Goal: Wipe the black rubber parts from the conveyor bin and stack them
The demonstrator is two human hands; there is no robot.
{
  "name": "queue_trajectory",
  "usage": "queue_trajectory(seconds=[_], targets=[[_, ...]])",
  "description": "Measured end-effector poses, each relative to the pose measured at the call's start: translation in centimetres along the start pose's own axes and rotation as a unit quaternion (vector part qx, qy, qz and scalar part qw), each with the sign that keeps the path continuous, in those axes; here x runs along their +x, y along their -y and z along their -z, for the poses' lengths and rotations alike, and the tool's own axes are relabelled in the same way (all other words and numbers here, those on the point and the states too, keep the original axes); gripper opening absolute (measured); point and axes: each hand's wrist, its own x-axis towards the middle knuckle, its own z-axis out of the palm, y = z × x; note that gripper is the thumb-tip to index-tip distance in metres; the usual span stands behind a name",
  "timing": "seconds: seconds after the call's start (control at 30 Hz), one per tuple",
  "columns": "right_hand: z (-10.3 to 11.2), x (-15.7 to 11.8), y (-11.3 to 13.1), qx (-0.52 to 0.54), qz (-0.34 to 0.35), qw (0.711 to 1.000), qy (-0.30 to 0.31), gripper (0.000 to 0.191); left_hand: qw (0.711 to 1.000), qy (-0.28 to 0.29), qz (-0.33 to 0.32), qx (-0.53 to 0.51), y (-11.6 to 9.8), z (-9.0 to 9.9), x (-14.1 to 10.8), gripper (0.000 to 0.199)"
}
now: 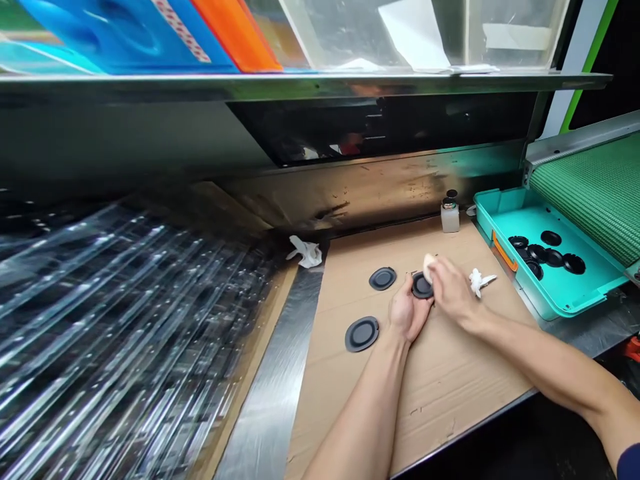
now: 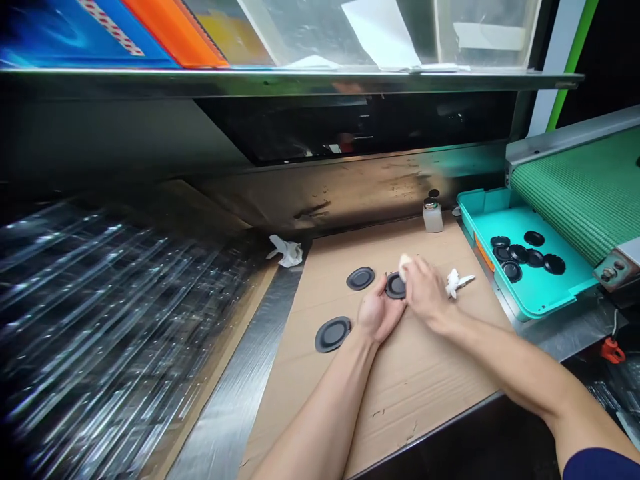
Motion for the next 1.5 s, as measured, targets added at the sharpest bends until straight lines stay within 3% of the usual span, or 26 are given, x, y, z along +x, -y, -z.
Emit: queue_trajectory(seconds=[0.1, 0.17, 0.33, 0.43, 0.53, 0.6, 0.77, 0.87, 1.03, 1.23, 1.5], targets=[[-0.6, -0.1, 0.2, 0.006, 0.027, 0.999, 0.042, 0.031, 1.000, -0.006, 0.006, 0.010, -0.5, 0.3, 0.0, 0.036], [0.0, 0.5, -0.2, -0.020, 0.009, 0.998, 0.065, 0.032, 0.999, -0.027, -0.014, 0.024, -1.1, 0.6, 0.1, 0.036], [6.4, 1.9, -1.8, -0.131, 0.009, 0.989, 0.070, 0.030, 0.987, -0.059, -0.120, 0.095, -2.8, 1.3, -0.3, 0.028], [9.9, 2.1, -2.8, -0.150, 0.035, 0.964, 0.215, 0.031, 0.985, -0.072, -0.111, 0.110, -3.5, 1.0, -0.8, 0.033], [10.9, 2.1, -3.7, -0.209, -0.017, 0.926, 0.314, 0.027, 0.993, -0.064, -0.040, 0.092, -3.8, 0.4, -1.3, 0.037], [10.7, 2.2, -3.9, -0.227, -0.035, 0.924, 0.305, 0.011, 0.995, -0.055, -0.010, 0.085, -3.8, -0.1, -1.6, 0.037], [9.9, 2.7, -3.0, -0.088, -0.001, 0.980, 0.177, 0.019, 0.994, 0.016, 0.054, 0.094, -3.4, -1.1, -2.4, 0.032], [8.8, 2.5, -1.9, 0.004, 0.009, 0.990, 0.141, 0.017, 0.986, 0.055, 0.124, 0.093, -3.1, -1.5, -2.7, 0.035], [6.7, 1.9, -0.4, 0.041, 0.036, 0.990, 0.133, 0.022, 0.973, 0.031, 0.194, 0.117, -2.6, -2.1, -2.8, 0.061], [6.4, 2.0, -0.3, -0.008, 0.006, 0.990, 0.137, 0.021, 0.974, -0.017, 0.205, 0.091, -2.8, -2.7, -3.1, 0.041], [6.2, 2.0, -0.6, 0.012, -0.022, 0.988, 0.152, 0.022, 0.972, -0.048, 0.208, 0.101, -2.8, -2.7, -3.1, 0.039]])
